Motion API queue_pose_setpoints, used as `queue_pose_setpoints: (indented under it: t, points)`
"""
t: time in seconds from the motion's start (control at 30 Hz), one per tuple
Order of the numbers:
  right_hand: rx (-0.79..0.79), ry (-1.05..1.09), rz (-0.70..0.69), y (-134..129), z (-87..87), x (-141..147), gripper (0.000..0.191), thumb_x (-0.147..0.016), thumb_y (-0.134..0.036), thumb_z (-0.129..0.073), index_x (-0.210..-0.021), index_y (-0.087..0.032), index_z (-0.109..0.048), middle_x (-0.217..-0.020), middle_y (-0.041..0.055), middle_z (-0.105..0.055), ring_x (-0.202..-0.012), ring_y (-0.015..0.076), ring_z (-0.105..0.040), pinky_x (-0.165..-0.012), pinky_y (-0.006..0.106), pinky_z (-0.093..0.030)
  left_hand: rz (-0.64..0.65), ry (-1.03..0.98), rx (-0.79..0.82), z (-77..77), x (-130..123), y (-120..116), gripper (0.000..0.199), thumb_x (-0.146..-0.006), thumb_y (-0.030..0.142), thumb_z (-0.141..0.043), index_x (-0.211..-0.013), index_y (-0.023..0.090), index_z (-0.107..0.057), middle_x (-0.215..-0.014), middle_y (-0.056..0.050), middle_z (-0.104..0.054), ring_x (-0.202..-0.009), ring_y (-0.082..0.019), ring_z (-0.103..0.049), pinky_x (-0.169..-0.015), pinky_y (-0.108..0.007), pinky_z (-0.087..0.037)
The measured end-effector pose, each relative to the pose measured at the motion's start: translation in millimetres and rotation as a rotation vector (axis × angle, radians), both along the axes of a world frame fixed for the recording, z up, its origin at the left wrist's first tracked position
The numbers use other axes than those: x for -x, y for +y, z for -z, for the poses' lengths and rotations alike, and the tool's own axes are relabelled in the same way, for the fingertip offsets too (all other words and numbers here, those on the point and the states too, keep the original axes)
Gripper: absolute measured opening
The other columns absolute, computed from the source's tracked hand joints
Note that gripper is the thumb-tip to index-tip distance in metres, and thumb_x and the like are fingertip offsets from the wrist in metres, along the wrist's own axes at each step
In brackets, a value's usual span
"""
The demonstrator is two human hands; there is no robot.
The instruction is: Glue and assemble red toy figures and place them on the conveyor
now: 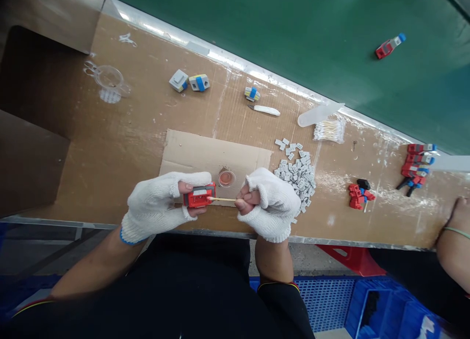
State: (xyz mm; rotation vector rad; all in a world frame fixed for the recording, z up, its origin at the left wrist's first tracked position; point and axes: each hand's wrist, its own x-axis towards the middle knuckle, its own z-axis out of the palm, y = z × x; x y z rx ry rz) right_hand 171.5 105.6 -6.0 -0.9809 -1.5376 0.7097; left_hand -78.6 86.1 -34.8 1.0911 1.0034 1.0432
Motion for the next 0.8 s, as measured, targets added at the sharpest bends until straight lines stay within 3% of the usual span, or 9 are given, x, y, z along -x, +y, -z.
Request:
queue_pose_setpoints:
  t: [0.03,0.1,0.2,0.27,0.4,0.67,0.8]
  points:
    - [-0.007,0.008,-0.008,0,-0.8,1,0.022,-0.099,-0.033,-0.096,-0.085,-0.029,-0.079,-0.069,-0.0018,-0.075,-0.05,0.0176,-0.066,-0.047,0.033,-0.057,0.01,-0.012,0.008,0.2,0,1,0.024,-0.088,0.038,-0.102,-0.107,0.032,-0.089,-0.113,-0.004,-0.095,-0.088,-0.04,-0.095,-0.065,-0.053,-0.083]
    - [-0.021,0.035,-0.048,1,-3.3,4,0.027,-0.102,-0.035,-0.093,-0.082,-0.028,-0.076,-0.067,-0.0023,-0.074,-0.048,0.0157,-0.065,-0.046,0.031,-0.055,0.043,-0.042,-0.002,1.1,1,2,0.019,-0.094,0.041,-0.099,-0.109,0.032,-0.089,-0.115,-0.005,-0.094,-0.09,-0.038,-0.095,-0.068,-0.052,-0.084]
    - [-0.027,0.063,-0.123,3,-6.6,9,0.031,-0.103,-0.031,-0.093,-0.081,-0.026,-0.071,-0.067,-0.0035,-0.074,-0.049,0.0136,-0.067,-0.049,0.028,-0.056,0.032,-0.033,-0.128,2.6,2,4,0.032,-0.083,0.039,-0.109,-0.108,0.036,-0.088,-0.122,-0.003,-0.095,-0.104,-0.039,-0.095,-0.09,-0.055,-0.085]
    - [-0.019,0.065,-0.145,3,-7.2,12,0.031,-0.104,-0.03,-0.093,-0.083,-0.026,-0.071,-0.068,-0.0037,-0.075,-0.052,0.0134,-0.07,-0.051,0.027,-0.058,0.012,0.026,-0.229,3.4,3,5,0.036,-0.081,0.036,-0.111,-0.108,0.037,-0.087,-0.125,-0.003,-0.095,-0.108,-0.038,-0.095,-0.095,-0.054,-0.084]
    - [0.01,0.054,-0.122,1,-5.5,16,0.029,-0.107,-0.036,-0.089,-0.085,-0.027,-0.074,-0.071,-0.002,-0.077,-0.054,0.0153,-0.071,-0.05,0.029,-0.058,-0.003,0.114,-0.317,4.4,5,6,0.033,-0.084,0.036,-0.108,-0.109,0.037,-0.086,-0.127,-0.004,-0.095,-0.104,-0.037,-0.096,-0.091,-0.051,-0.084]
    - [0.024,0.049,-0.147,5,-10.8,22,0.031,-0.101,-0.026,-0.094,-0.08,-0.026,-0.07,-0.067,-0.0039,-0.074,-0.052,0.0144,-0.069,-0.048,0.027,-0.055,-0.005,0.165,-0.358,7.9,7,3,0.032,-0.087,0.039,-0.106,-0.113,0.039,-0.086,-0.129,-0.004,-0.095,-0.102,-0.037,-0.096,-0.089,-0.05,-0.083]
    - [0.037,0.061,-0.139,4,-7.9,14,0.025,-0.099,-0.024,-0.095,-0.084,-0.028,-0.075,-0.07,-0.0032,-0.076,-0.054,0.0164,-0.071,-0.051,0.03,-0.061,0.012,0.131,-0.296,3.9,5,6,0.033,-0.084,0.039,-0.108,-0.108,0.037,-0.085,-0.128,-0.005,-0.095,-0.106,-0.038,-0.095,-0.093,-0.052,-0.084]
